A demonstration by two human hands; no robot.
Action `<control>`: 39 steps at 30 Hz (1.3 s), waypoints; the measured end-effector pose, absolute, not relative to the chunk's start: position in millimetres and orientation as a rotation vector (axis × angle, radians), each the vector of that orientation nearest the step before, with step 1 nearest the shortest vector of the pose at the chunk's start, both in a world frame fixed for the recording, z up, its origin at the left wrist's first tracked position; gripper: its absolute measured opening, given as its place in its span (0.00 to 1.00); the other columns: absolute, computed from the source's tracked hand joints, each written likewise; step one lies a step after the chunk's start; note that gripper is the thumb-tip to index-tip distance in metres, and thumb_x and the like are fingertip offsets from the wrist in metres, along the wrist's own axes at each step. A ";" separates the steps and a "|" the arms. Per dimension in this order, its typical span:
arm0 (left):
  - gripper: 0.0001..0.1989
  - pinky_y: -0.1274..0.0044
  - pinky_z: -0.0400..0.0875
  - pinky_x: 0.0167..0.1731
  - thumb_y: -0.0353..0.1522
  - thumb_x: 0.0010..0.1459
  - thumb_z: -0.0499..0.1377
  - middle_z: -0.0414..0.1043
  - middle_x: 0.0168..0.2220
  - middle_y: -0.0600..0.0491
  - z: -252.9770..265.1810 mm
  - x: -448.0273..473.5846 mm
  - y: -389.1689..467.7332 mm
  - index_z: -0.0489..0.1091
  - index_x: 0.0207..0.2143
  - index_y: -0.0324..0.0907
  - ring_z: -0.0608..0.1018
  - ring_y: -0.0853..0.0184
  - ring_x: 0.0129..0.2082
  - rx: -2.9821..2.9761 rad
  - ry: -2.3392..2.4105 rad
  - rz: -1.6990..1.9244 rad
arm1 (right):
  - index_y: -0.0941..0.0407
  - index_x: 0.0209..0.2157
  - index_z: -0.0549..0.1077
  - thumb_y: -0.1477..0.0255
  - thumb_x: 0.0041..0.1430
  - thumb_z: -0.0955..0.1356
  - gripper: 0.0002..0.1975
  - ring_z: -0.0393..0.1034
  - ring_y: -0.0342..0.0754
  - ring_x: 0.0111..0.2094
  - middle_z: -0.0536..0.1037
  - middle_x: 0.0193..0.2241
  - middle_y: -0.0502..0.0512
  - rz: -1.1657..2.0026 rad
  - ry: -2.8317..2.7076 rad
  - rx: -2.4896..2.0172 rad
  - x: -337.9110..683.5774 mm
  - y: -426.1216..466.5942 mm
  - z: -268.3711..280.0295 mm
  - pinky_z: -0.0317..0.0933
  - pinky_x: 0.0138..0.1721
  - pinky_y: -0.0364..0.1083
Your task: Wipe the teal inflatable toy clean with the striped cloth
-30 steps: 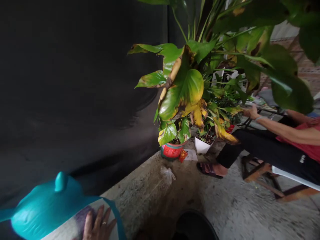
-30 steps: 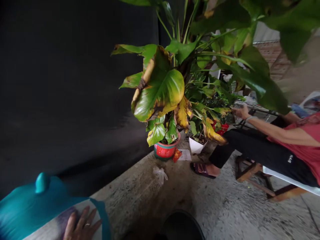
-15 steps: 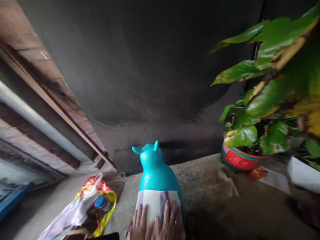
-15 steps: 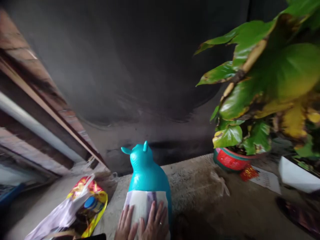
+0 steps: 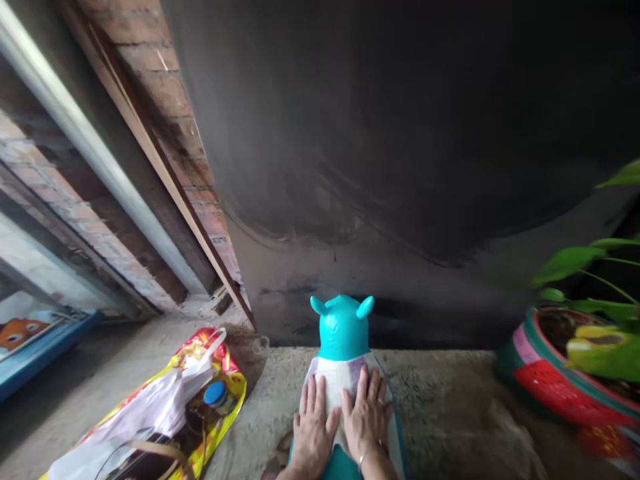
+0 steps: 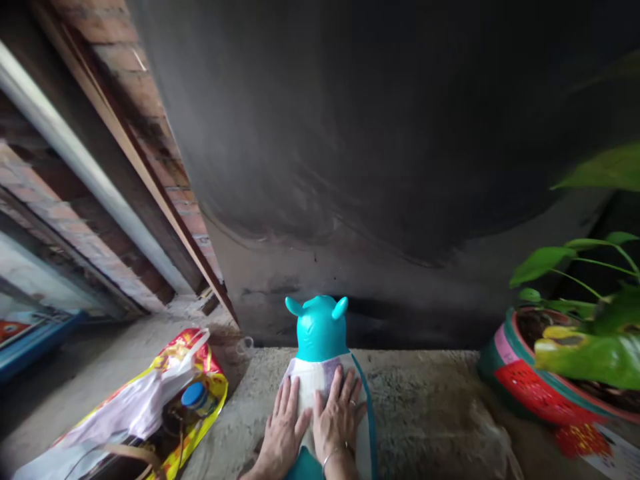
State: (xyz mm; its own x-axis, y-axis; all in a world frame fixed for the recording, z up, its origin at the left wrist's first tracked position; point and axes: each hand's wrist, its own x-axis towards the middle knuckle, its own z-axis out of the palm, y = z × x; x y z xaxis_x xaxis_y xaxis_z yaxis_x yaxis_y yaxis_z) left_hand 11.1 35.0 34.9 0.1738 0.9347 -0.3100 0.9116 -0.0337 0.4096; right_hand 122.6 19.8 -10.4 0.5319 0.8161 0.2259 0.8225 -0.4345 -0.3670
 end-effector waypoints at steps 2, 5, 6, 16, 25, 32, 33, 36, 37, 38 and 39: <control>0.33 0.55 0.47 0.63 0.44 0.63 0.40 0.30 0.70 0.52 31.8 20.6 53.6 0.36 0.67 0.43 0.38 0.61 0.69 1.960 1.721 0.121 | 0.63 0.65 0.46 0.57 0.65 0.54 0.34 0.45 0.71 0.64 0.50 0.64 0.73 -0.098 -1.364 -2.188 132.7 41.2 -13.4 0.55 0.52 0.73; 0.33 0.56 0.45 0.64 0.44 0.63 0.40 0.31 0.70 0.50 22.3 30.6 75.5 0.38 0.67 0.42 0.39 0.61 0.69 1.986 1.703 0.226 | 0.59 0.66 0.33 0.59 0.66 0.56 0.36 0.39 0.66 0.66 0.37 0.67 0.70 -0.169 -1.409 -1.933 142.5 64.4 -10.5 0.57 0.55 0.69; 0.33 0.57 0.44 0.65 0.44 0.63 0.40 0.31 0.70 0.49 19.5 33.0 81.3 0.37 0.67 0.40 0.40 0.61 0.69 1.981 1.688 0.273 | 0.58 0.66 0.31 0.61 0.66 0.56 0.36 0.36 0.65 0.66 0.33 0.67 0.67 -0.197 -1.425 -1.873 144.5 70.0 -7.1 0.57 0.55 0.67; 0.38 0.71 0.41 0.67 0.48 0.63 0.43 0.33 0.70 0.50 30.3 37.3 133.0 0.32 0.67 0.40 0.44 0.64 0.69 1.691 1.237 0.825 | 0.64 0.63 0.52 0.64 0.61 0.65 0.34 0.45 0.63 0.65 0.55 0.63 0.67 -0.488 -1.987 -1.602 163.3 141.2 102.1 0.47 0.63 0.61; 0.34 0.68 0.42 0.66 0.44 0.65 0.38 0.32 0.70 0.45 45.7 51.4 149.1 0.32 0.67 0.36 0.42 0.61 0.69 1.529 1.149 1.018 | 0.55 0.39 0.74 0.65 0.59 0.65 0.10 0.64 0.53 0.51 0.77 0.41 0.54 -0.251 -2.039 -1.635 161.8 182.9 142.2 0.55 0.57 0.52; 0.34 0.67 0.51 0.65 0.38 0.59 0.46 0.40 0.68 0.49 17.6 42.1 109.4 0.43 0.66 0.38 0.49 0.61 0.68 1.872 1.609 0.409 | 0.56 0.62 0.58 0.68 0.60 0.63 0.28 0.53 0.56 0.62 0.66 0.59 0.54 -0.660 -1.761 -1.571 146.5 130.1 98.9 0.44 0.63 0.56; 0.34 0.64 0.52 0.64 0.37 0.57 0.47 0.42 0.68 0.49 15.0 38.9 99.7 0.47 0.65 0.39 0.51 0.59 0.67 1.922 1.701 0.276 | 0.54 0.63 0.55 0.69 0.59 0.63 0.30 0.53 0.56 0.62 0.66 0.59 0.52 -0.717 -1.757 -1.544 144.1 120.8 84.1 0.44 0.63 0.56; 0.31 0.61 0.61 0.59 0.38 0.55 0.48 0.52 0.65 0.46 27.9 40.4 82.4 0.57 0.62 0.41 0.58 0.54 0.65 2.001 1.863 0.123 | 0.54 0.66 0.47 0.70 0.59 0.62 0.35 0.62 0.58 0.57 0.72 0.54 0.53 -0.773 -1.705 -1.526 136.5 87.4 29.1 0.56 0.55 0.56; 0.30 0.61 0.63 0.57 0.40 0.56 0.49 0.56 0.64 0.46 39.7 46.5 83.9 0.59 0.61 0.44 0.60 0.53 0.64 2.010 1.877 0.144 | 0.52 0.66 0.44 0.70 0.60 0.62 0.35 0.66 0.58 0.54 0.74 0.51 0.54 -0.744 -1.610 -1.606 134.2 74.6 10.1 0.61 0.51 0.57; 0.29 0.58 0.63 0.56 0.43 0.56 0.51 0.61 0.61 0.46 54.2 55.4 89.5 0.62 0.59 0.47 0.63 0.51 0.62 2.060 1.843 0.227 | 0.52 0.66 0.43 0.68 0.60 0.61 0.35 0.69 0.60 0.52 0.74 0.50 0.57 -0.692 -1.522 -1.696 132.5 61.5 -7.4 0.64 0.47 0.59; 0.29 0.58 0.60 0.58 0.46 0.56 0.51 0.63 0.61 0.49 70.1 66.4 98.8 0.62 0.59 0.51 0.62 0.53 0.63 2.106 1.811 0.296 | 0.52 0.66 0.41 0.67 0.60 0.61 0.36 0.70 0.63 0.50 0.74 0.50 0.60 -0.645 -1.448 -1.764 131.3 48.6 -22.5 0.66 0.44 0.61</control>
State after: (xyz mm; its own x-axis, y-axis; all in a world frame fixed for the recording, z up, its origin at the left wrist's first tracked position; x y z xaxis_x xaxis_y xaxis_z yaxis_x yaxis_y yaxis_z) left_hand 66.4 98.8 70.1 0.1627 0.9844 -0.0664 0.9121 -0.1244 0.3906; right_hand 131.3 48.6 -22.5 0.2326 0.5910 0.7725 0.9695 -0.0775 -0.2326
